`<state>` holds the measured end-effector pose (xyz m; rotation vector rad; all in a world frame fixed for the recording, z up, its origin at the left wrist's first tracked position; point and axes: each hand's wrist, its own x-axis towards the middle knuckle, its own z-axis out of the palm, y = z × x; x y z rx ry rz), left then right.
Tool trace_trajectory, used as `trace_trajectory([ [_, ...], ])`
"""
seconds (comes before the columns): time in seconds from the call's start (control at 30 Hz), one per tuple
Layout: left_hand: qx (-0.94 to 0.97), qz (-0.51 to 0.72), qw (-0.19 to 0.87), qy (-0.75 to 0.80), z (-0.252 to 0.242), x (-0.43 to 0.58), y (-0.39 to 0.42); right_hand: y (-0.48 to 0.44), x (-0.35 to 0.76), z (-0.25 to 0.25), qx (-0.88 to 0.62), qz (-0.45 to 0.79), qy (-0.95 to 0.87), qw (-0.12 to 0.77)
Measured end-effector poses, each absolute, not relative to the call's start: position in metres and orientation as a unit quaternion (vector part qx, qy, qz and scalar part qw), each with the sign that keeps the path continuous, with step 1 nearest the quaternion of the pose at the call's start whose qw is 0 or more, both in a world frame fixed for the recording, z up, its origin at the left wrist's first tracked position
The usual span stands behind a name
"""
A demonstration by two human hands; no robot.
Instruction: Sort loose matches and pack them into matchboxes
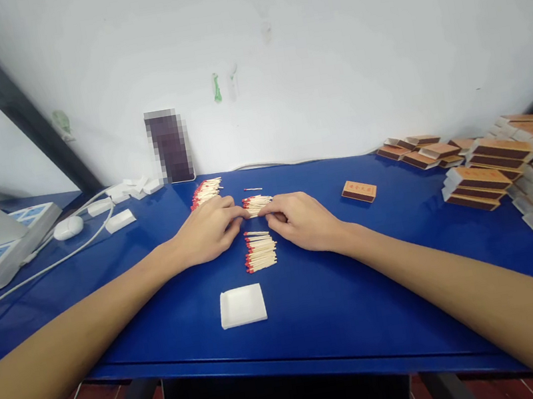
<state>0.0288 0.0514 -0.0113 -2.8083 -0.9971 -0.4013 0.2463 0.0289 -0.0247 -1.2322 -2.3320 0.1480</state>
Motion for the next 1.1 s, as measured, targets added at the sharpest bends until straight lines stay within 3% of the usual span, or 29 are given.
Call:
trace_trajectory([
  [1.1, -0.929, -0.125, 0.107, -0.333, -0.0126, 0.0325, 0.0488, 0.0298, 0.2480, -0.0268, -0.445, 0.056, -0.853, 0.268],
])
